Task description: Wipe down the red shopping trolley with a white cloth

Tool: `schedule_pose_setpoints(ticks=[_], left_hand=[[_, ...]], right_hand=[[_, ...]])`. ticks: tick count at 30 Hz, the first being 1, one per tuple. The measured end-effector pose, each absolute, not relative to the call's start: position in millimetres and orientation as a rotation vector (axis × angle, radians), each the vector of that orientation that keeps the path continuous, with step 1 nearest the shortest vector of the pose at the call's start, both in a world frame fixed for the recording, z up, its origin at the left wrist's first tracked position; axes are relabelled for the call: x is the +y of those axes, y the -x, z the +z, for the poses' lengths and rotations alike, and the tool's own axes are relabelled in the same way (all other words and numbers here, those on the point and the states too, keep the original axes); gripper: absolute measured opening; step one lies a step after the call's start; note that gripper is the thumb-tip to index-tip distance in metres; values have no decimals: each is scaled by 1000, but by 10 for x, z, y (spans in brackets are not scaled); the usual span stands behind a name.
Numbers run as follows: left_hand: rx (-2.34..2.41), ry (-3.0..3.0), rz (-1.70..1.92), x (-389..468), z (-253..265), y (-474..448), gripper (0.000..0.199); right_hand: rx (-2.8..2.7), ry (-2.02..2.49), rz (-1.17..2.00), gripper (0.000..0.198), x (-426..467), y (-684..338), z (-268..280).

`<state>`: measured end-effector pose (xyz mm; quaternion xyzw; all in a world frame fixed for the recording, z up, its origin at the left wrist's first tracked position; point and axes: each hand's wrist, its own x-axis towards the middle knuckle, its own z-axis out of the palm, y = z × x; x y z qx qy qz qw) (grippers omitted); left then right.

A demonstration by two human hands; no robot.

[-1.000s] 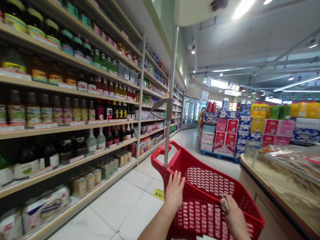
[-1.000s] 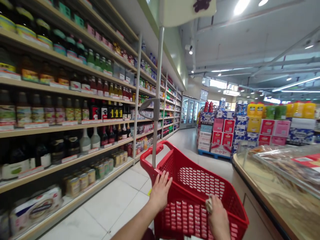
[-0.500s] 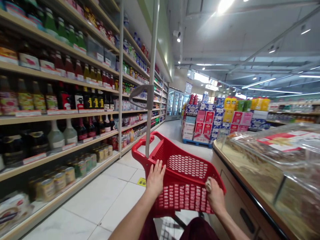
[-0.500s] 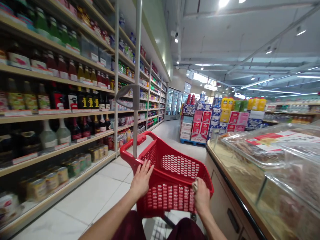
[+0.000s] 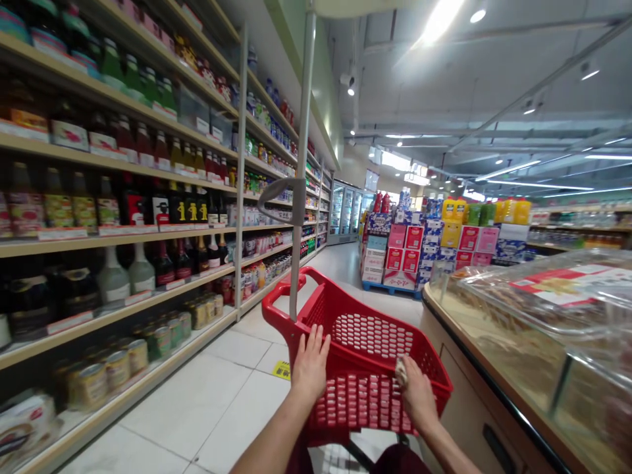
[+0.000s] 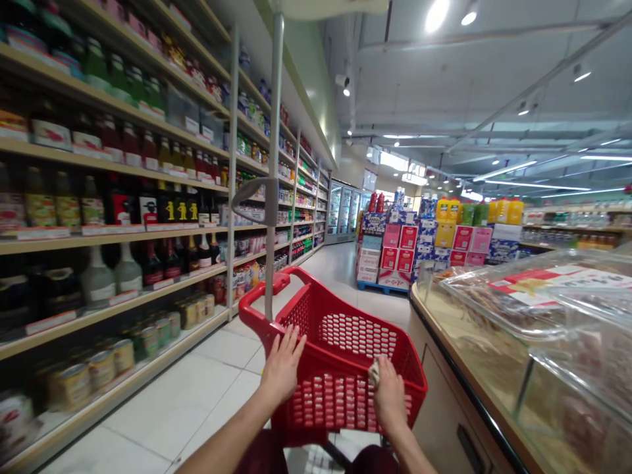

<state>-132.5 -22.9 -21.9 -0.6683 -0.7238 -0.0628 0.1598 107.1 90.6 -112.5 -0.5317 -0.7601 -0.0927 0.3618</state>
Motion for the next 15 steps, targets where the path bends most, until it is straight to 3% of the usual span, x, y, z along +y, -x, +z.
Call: schedule_pose_setpoints(ticks=[5, 11, 15], left_hand=[[-2067, 1917, -154, -238, -164, 1307, 65], [-2056, 1915, -179, -181, -226, 1290, 67], [-2005, 2007, -329, -242, -222, 1286, 69]], right_hand=[[-2119, 919, -374, 71, 802, -576, -1150], [-2071, 1059, -392, 63, 933, -1575, -1415], [-1929, 1096, -323, 57, 874, -1407, -1237]])
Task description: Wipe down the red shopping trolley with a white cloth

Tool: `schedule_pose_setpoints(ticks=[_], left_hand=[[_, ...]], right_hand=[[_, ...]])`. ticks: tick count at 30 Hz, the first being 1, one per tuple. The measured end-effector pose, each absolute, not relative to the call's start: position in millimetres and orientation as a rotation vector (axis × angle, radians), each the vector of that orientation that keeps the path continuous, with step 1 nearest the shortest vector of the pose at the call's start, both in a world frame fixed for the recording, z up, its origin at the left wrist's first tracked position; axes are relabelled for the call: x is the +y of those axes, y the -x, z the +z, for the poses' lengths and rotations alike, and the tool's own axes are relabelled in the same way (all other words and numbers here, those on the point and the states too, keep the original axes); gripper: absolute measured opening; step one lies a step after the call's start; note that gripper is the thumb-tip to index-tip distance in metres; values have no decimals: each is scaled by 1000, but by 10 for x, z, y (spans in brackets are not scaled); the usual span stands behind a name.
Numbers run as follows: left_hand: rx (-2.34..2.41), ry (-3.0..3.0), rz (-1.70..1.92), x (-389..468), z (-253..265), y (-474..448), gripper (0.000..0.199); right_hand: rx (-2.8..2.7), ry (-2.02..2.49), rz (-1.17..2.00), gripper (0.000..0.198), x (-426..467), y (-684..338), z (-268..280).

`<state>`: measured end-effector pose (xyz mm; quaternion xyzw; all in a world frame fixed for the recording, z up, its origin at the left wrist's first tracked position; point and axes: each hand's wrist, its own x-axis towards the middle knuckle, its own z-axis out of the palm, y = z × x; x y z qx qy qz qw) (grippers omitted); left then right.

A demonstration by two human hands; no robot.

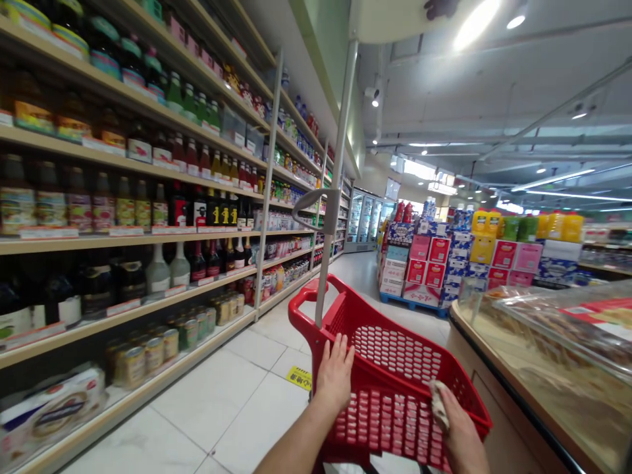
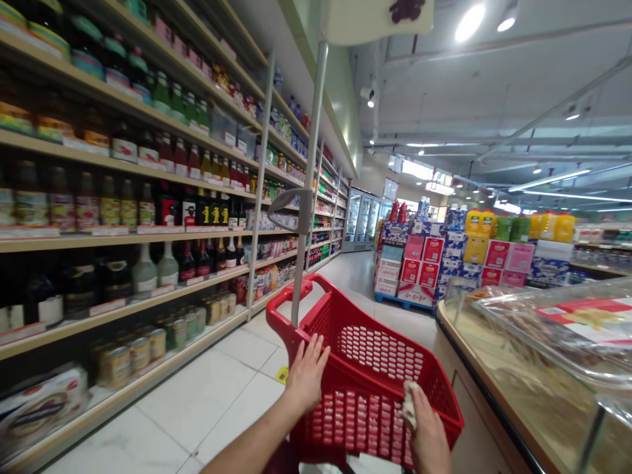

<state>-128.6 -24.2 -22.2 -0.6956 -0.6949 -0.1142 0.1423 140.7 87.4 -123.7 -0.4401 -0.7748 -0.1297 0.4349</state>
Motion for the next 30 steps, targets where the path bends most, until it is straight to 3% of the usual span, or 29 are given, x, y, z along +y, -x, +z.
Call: schedule_pose_setpoints(ticks=[5, 9, 18, 21, 27, 30], left_hand=[[-2013, 1737, -723, -439, -29, 1589, 60], [-2175, 1549, -678, -486, 152, 1969, 62], [-2150, 1776, -504, -556, 221, 2118, 55], [-2129, 1812, -500, -573, 223, 2151, 52], [-1976, 1869, -648, -545, 135, 2273, 45], [-1899, 1901, -774, -543, 136, 2336, 43]], right_hand=[[-1932, 685, -176, 64, 571, -180, -527], [-1882, 520, -201, 65, 380, 487, 167], [-1993, 238, -756, 49, 357, 1116, 1942], [-2186, 157, -913, 50, 475, 1148, 1768], [-2412, 12, -887, 54, 542, 831, 299], [-2358, 92, -811, 54, 510, 750, -124]])
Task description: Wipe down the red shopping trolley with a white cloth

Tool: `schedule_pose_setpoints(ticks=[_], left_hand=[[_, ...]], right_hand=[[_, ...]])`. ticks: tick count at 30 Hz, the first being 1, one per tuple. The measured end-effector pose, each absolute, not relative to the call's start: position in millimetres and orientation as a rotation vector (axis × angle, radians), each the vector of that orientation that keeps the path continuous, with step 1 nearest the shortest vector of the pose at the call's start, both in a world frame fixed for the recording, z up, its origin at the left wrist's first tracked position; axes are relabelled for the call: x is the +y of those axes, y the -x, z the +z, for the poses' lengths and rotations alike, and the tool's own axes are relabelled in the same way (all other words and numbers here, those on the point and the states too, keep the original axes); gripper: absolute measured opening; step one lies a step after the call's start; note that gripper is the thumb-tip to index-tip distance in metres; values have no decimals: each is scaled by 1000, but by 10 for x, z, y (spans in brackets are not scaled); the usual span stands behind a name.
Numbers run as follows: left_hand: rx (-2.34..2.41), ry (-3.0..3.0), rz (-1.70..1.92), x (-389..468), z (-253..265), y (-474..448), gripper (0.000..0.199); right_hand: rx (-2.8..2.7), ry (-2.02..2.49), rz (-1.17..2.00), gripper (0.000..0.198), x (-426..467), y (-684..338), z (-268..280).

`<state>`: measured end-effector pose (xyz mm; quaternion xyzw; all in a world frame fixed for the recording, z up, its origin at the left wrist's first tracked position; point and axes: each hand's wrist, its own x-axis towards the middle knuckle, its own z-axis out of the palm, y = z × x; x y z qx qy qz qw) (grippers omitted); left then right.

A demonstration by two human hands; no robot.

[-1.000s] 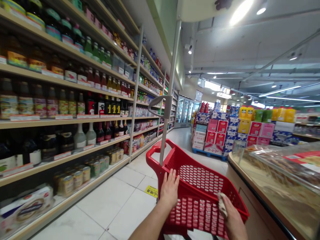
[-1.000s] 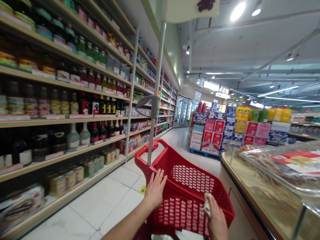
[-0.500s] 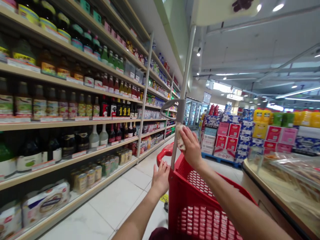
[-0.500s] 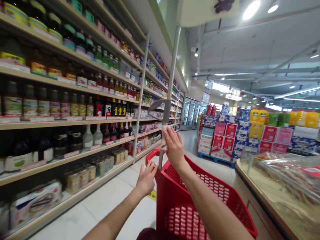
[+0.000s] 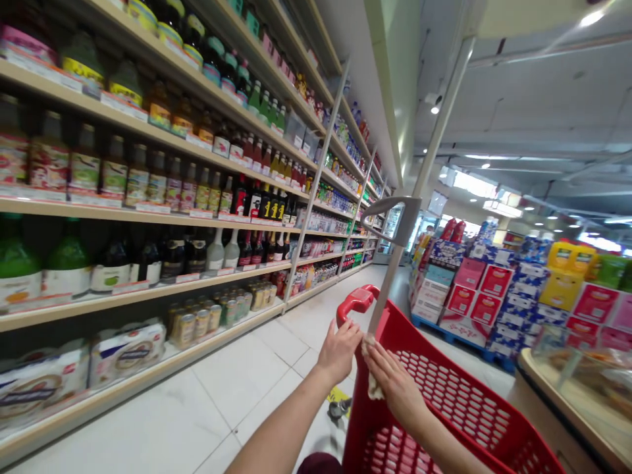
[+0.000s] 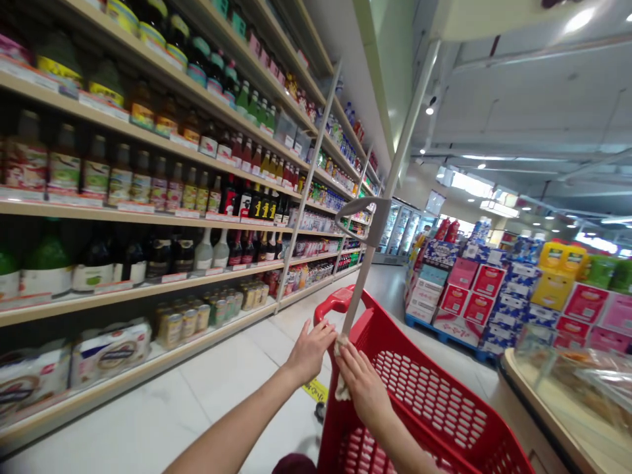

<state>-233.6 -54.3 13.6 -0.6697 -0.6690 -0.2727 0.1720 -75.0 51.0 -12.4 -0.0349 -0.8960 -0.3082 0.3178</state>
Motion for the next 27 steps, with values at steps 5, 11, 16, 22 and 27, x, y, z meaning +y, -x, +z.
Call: schedule_pose_setpoints(ticks=[5, 11, 16, 22, 27], left_hand=[[-1860, 1924, -876, -530, 200, 2395, 48], [-1824, 1925, -901, -476, 178, 2370, 46], [-1812, 1892, -896, -420, 131, 2363, 46], [-1787, 1878, -830, -418, 110, 2357, 47], [-1648, 1835, -778, -363, 92, 2121, 44]], right_hand=[[-2311, 174, -768, 53, 408, 783, -703], [-2329, 188, -601, 64, 163, 629, -1179], [-2185, 340, -402, 59, 215, 672, -548], [-2412, 331, -466, 61, 229, 456, -950], [-2233, 437, -376, 59, 234, 273, -594]])
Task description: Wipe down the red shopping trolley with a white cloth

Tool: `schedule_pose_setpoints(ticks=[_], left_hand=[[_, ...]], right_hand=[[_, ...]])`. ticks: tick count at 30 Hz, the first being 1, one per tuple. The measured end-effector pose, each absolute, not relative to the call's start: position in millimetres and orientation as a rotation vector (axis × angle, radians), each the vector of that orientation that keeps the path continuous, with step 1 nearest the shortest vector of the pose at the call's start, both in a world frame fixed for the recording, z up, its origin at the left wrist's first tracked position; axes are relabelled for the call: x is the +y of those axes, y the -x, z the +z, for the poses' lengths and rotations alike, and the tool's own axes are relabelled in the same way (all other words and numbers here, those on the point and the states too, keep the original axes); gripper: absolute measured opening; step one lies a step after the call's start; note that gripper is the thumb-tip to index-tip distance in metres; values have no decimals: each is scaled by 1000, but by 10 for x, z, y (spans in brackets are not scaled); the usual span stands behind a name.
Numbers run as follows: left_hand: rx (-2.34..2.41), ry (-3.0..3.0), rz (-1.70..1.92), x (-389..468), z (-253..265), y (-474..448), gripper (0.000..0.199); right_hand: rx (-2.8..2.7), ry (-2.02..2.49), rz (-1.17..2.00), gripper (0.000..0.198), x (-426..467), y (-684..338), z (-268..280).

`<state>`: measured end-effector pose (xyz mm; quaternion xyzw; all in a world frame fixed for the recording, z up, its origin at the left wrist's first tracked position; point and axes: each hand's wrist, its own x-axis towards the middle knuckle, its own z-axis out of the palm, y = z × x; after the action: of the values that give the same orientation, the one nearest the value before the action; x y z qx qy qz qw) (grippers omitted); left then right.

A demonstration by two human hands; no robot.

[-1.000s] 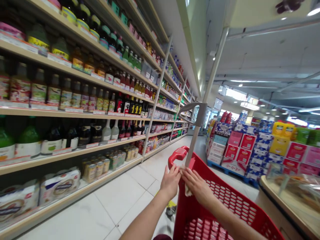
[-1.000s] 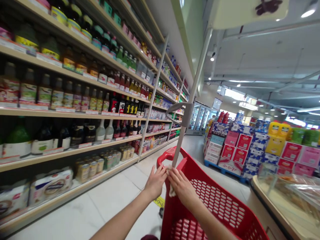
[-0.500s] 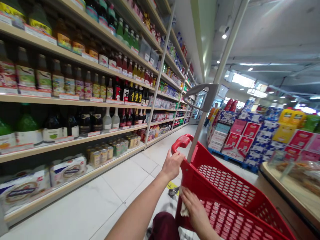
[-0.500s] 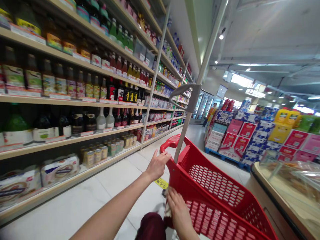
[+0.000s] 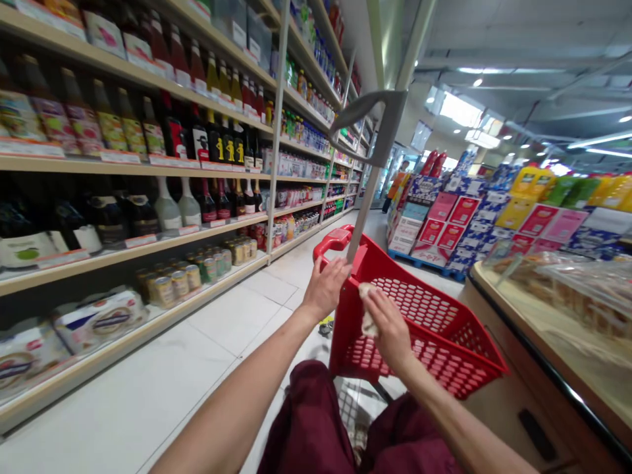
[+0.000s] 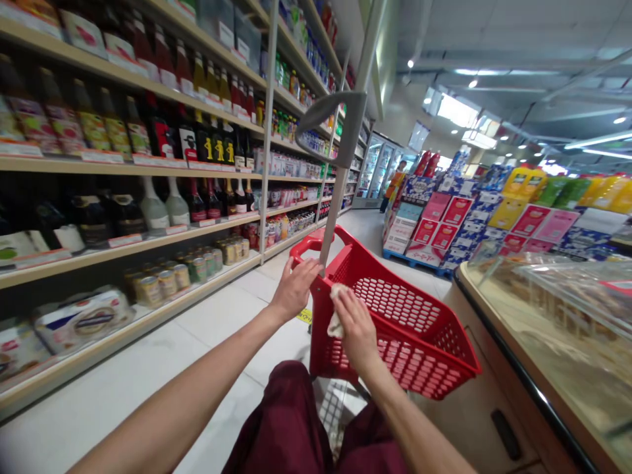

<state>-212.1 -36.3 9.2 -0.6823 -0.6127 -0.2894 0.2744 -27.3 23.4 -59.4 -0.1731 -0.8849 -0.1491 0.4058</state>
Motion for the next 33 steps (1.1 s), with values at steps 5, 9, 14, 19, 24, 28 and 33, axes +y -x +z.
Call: schedule_pose_setpoints(ticks=[5, 9, 14, 19, 24, 28, 33], left_hand=[[-1575, 1990, -528, -255, -51, 1825, 42], [-1641, 1952, -448, -201, -224, 1713, 41], [-1629, 1951, -447, -193, -292, 1617, 41], [-1630, 1959, -408, -200, -280, 1541, 43], [-1564, 2053, -352, -180, -336, 1336, 43], [-1529, 2121, -308, -147, -365, 1185, 43], [-1584, 2080, -311, -17, -317, 1079, 47]], right_hand=[[-2381, 470, -420, 50, 275, 113, -824], [-2364, 478, -389, 48, 197, -74, -951], [-2243, 588, -377, 49, 335, -186, -808], [-2405, 644, -396, 51, 375, -369, -1010], [-2225, 703, -383, 48, 430, -540, -896], [-2335, 736, -384, 47, 414, -722, -1094], [-2211, 804, -349, 47, 430, -910, -1084]])
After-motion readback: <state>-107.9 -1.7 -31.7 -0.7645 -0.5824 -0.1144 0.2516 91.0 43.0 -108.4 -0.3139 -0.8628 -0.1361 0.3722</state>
